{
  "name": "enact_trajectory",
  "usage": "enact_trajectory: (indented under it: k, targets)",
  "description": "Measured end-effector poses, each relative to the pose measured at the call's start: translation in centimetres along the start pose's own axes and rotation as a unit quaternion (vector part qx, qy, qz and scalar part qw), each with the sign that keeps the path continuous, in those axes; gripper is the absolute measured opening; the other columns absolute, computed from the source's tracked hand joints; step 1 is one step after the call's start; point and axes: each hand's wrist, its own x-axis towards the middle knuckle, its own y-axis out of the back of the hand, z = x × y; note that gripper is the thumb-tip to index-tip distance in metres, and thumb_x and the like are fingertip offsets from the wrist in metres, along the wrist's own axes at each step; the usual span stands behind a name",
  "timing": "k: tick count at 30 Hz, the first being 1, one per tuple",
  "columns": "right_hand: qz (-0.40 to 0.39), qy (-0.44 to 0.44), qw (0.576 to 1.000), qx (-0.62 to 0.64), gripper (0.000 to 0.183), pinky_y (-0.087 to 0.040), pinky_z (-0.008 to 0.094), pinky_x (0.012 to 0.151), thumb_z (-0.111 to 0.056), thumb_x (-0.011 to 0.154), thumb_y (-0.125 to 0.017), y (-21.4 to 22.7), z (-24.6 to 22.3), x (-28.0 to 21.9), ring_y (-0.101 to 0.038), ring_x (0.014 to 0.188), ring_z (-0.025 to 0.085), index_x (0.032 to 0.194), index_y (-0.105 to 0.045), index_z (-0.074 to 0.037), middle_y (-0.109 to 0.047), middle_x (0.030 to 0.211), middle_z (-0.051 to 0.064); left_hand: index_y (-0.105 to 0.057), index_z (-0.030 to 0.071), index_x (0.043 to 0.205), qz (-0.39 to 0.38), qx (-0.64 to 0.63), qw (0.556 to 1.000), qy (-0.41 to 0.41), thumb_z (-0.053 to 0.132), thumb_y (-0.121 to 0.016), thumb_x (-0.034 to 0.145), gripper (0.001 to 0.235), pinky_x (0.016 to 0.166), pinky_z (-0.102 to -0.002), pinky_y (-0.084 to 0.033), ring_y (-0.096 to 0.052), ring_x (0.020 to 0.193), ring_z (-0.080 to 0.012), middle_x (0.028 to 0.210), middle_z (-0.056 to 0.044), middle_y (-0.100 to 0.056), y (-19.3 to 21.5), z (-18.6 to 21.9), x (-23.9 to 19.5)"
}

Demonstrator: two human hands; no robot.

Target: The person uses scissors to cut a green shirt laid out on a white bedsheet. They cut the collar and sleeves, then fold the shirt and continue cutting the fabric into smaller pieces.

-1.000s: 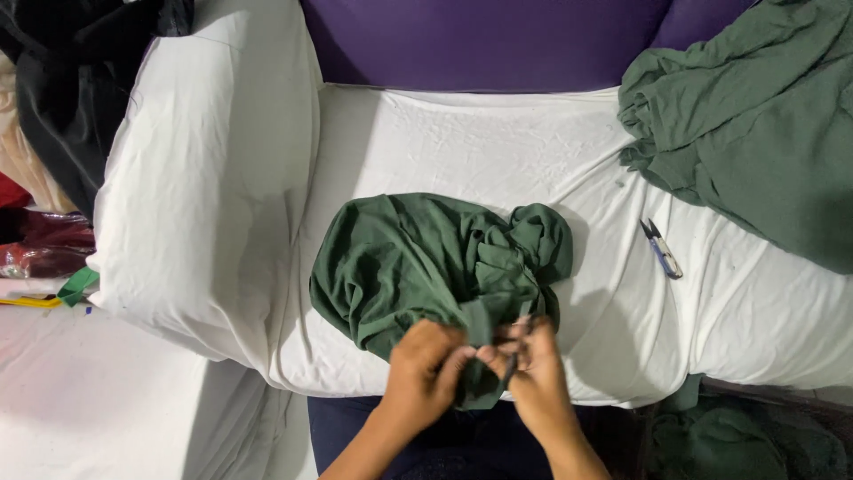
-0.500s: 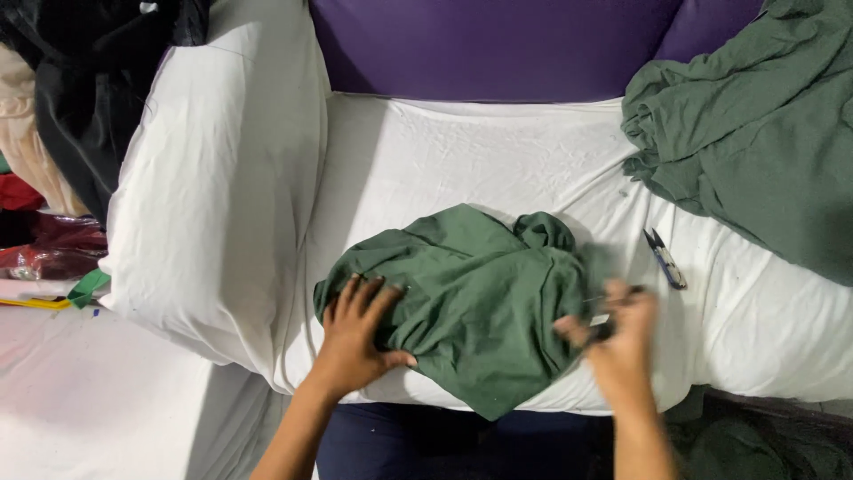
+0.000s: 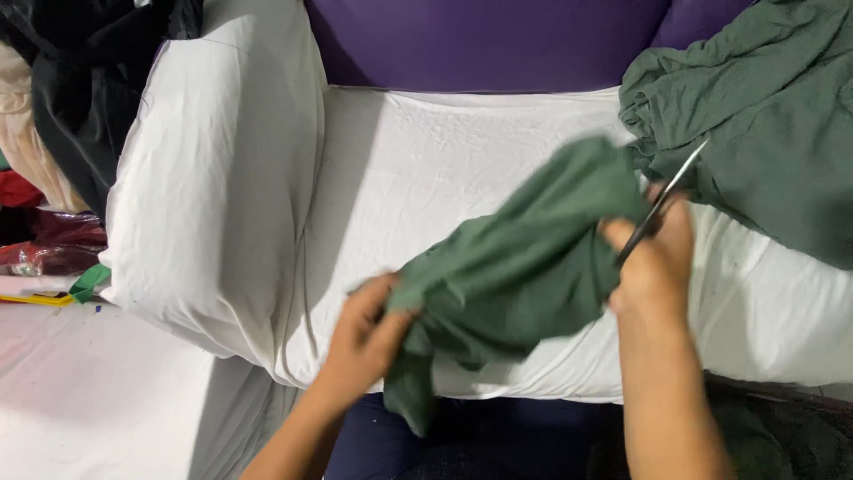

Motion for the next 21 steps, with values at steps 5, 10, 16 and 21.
enact_trajectory:
  k: [5, 10, 16, 21]
  targets:
    - [-0.111, 0.119, 0.978, 0.130, 0.047, -0.052, 0.035, 0.093, -0.012, 0.082, -0.083, -3.1, -2.9, 5.9, -0.058, 0.099, 0.020, 0.110, -0.045, -0.012, -0.053, 0.103, 0.008, -0.058, 0.012, 0.113, 0.204, -0.131, 0.967, 0.073, 0.033, -0.058, 0.102, 0.024, 0.086, -0.022, -0.046, -0.057, 0.094, -0.0062, 0.099, 0.004, -0.062, 2.5, 2.6, 6.0]
    - [-0.061, 0.127, 0.989, -0.053, 0.047, -0.049, 0.028, 0.088, -0.021, 0.092, -0.082, -1.8, 3.5, 1.4, -0.063, 0.102, 0.012, 0.124, -0.050, -0.008, -0.063, 0.108, 0.003, -0.051, 0.004, 0.135, 0.237, 0.064, 0.963, 0.112, 0.025, -0.067, 0.101, 0.043, 0.093, -0.061, -0.053, -0.059, 0.118, -0.0500, 0.126, -0.028, -0.057, 3.1, -3.3, 4.8]
    - [-0.138, 0.082, 0.978, -0.136, 0.050, -0.055, 0.032, 0.083, -0.011, 0.070, -0.094, -1.3, 17.7, -4.6, -0.072, 0.088, 0.022, 0.106, -0.059, -0.009, -0.071, 0.089, 0.009, -0.053, 0.004, 0.140, 0.179, 0.220, 0.941, 0.184, 0.036, -0.087, 0.079, 0.076, 0.099, -0.069, -0.046, -0.053, 0.123, -0.0593, 0.131, -0.035, -0.051, -1.8, -10.2, -0.2]
    - [-0.118, 0.338, 0.840, -0.408, 0.053, -0.052, 0.038, 0.084, -0.025, 0.063, -0.096, -1.9, 21.1, -4.6, -0.069, 0.087, 0.022, 0.102, -0.062, -0.016, -0.069, 0.087, -0.001, -0.061, 0.009, 0.135, 0.146, 0.281, 0.938, 0.142, 0.022, -0.085, 0.081, 0.060, 0.105, -0.056, -0.044, -0.052, 0.126, -0.0457, 0.121, -0.019, -0.061, -4.1, -13.1, -1.9]
